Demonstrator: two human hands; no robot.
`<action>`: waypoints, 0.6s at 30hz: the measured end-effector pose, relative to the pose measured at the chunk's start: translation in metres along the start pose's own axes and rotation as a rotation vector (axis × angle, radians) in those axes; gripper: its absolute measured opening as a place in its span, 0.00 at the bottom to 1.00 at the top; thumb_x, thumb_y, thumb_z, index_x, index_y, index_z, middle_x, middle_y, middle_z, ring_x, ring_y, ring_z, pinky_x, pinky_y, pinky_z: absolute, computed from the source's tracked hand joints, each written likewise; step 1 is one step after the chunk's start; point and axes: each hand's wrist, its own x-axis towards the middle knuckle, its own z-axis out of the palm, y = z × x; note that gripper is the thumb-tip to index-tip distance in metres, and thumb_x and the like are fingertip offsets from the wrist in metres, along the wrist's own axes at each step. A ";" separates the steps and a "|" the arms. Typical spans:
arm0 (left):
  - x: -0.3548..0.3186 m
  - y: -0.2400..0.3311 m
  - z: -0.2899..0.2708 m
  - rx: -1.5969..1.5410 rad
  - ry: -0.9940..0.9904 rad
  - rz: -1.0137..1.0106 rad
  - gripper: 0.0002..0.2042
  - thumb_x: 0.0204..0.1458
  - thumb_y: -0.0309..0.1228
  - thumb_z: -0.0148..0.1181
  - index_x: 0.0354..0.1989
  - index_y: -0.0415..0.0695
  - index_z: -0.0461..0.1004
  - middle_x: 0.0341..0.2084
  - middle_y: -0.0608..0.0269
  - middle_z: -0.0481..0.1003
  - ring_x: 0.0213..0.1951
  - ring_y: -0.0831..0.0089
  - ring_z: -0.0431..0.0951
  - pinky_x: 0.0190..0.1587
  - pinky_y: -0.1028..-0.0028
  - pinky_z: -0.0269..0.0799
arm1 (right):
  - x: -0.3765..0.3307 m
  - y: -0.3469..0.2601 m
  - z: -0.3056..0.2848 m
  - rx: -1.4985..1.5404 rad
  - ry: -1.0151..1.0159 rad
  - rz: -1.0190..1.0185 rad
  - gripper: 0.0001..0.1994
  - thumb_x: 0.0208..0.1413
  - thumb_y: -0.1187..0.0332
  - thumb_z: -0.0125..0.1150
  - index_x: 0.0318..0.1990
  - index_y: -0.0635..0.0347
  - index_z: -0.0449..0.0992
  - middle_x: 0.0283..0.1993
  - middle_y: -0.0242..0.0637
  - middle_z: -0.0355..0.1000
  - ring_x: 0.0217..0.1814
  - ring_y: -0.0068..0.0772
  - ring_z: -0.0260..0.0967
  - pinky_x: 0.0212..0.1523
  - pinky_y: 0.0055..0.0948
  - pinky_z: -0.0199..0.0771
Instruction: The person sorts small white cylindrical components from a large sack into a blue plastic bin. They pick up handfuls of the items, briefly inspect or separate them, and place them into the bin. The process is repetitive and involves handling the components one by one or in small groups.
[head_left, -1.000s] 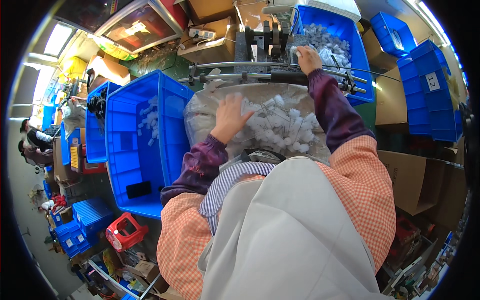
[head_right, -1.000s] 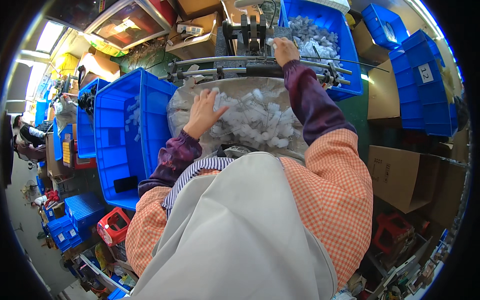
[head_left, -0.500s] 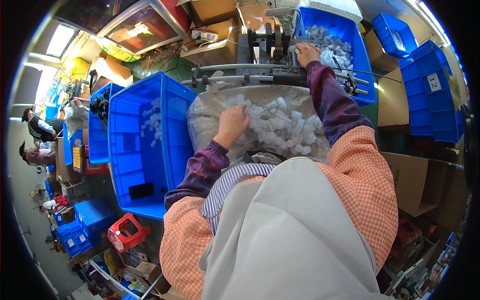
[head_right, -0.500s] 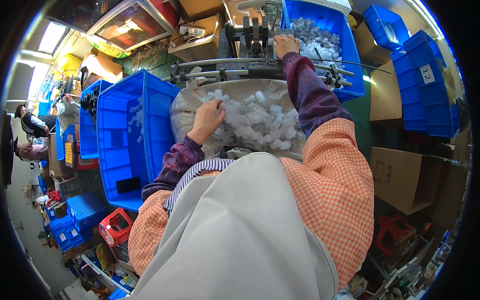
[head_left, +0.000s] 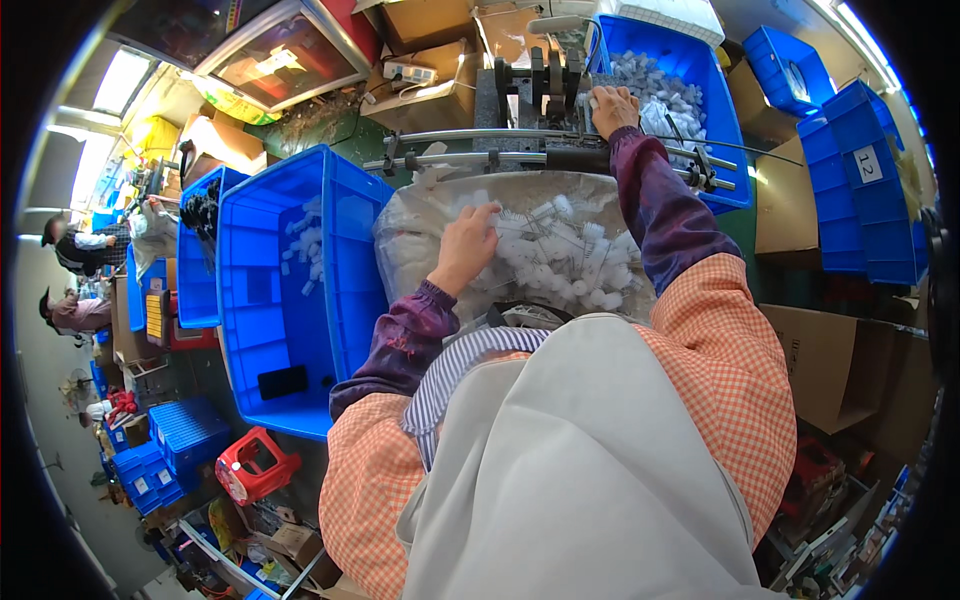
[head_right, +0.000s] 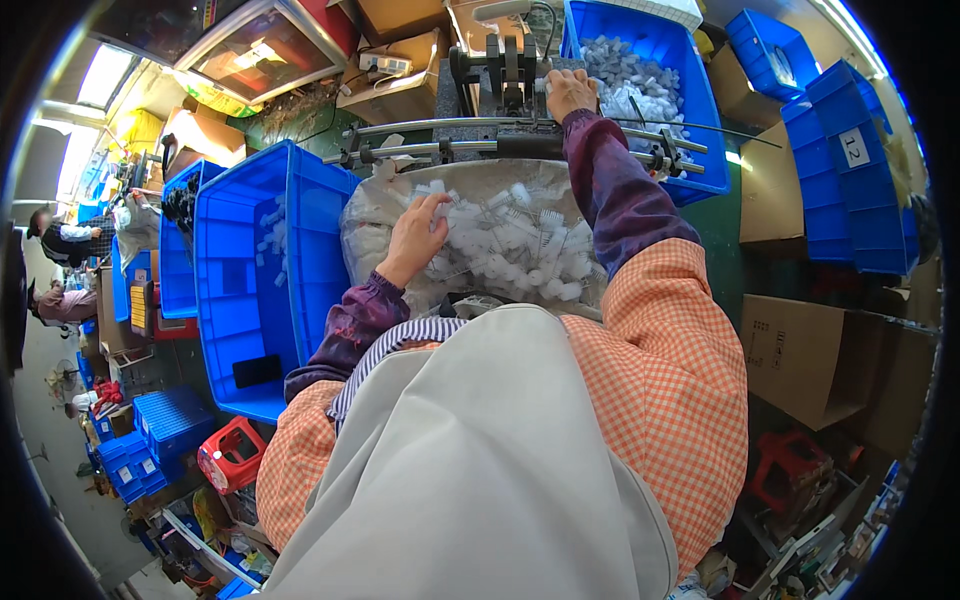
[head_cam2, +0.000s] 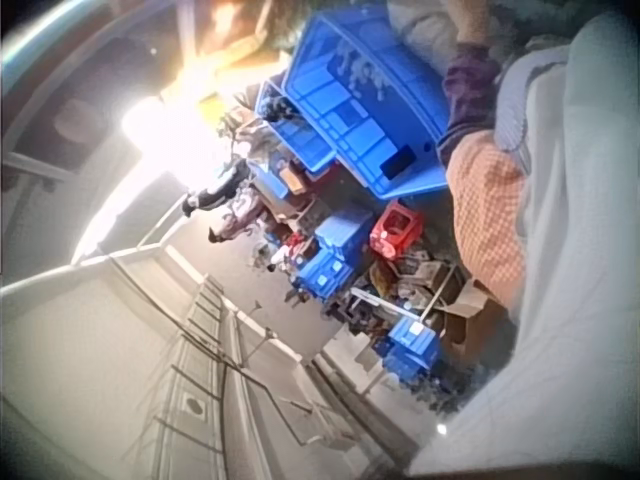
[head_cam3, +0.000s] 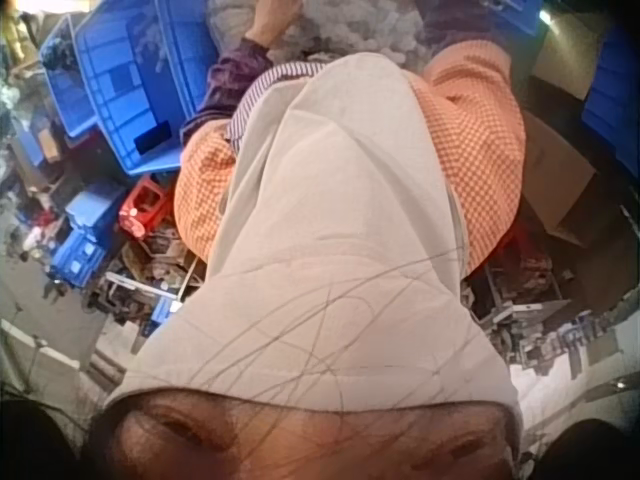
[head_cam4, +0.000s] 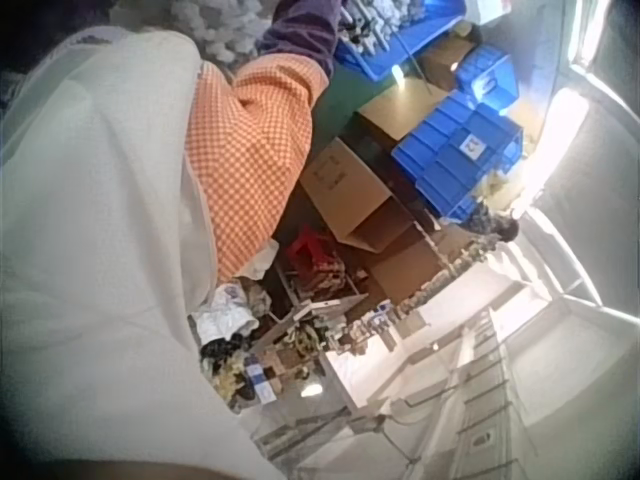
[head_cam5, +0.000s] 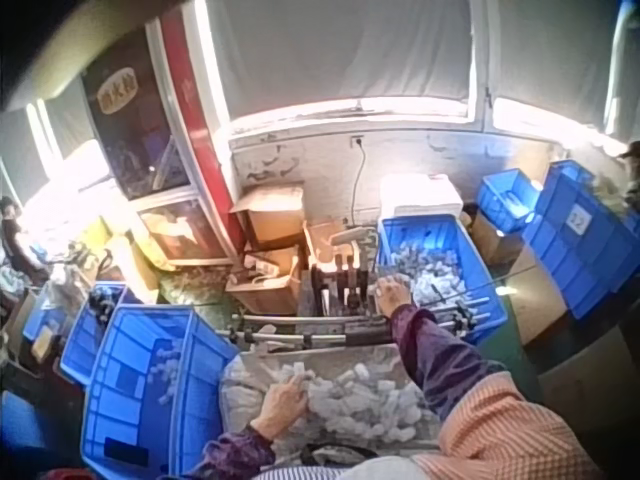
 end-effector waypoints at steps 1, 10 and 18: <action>0.001 0.001 -0.001 -0.010 -0.006 -0.024 0.16 0.44 0.27 0.51 0.45 0.48 0.69 0.34 0.53 0.70 0.33 0.56 0.72 0.37 0.64 0.67 | 0.000 0.001 0.001 0.000 0.016 -0.001 0.07 0.47 0.65 0.49 0.32 0.47 0.73 0.38 0.30 0.71 0.48 0.38 0.61 0.46 0.38 0.56; 0.000 -0.005 0.000 -0.013 0.023 0.011 0.16 0.44 0.27 0.52 0.44 0.48 0.69 0.33 0.54 0.70 0.28 0.60 0.72 0.35 0.66 0.68 | 0.002 0.003 -0.001 0.117 -0.047 0.051 0.07 0.49 0.63 0.51 0.35 0.48 0.72 0.40 0.30 0.72 0.47 0.37 0.64 0.47 0.40 0.57; 0.002 -0.003 0.001 -0.013 0.020 0.025 0.16 0.44 0.27 0.52 0.44 0.48 0.69 0.31 0.54 0.70 0.27 0.61 0.71 0.34 0.66 0.67 | 0.006 0.007 0.002 0.125 -0.116 0.080 0.09 0.49 0.61 0.51 0.36 0.48 0.73 0.42 0.29 0.72 0.50 0.37 0.63 0.50 0.39 0.56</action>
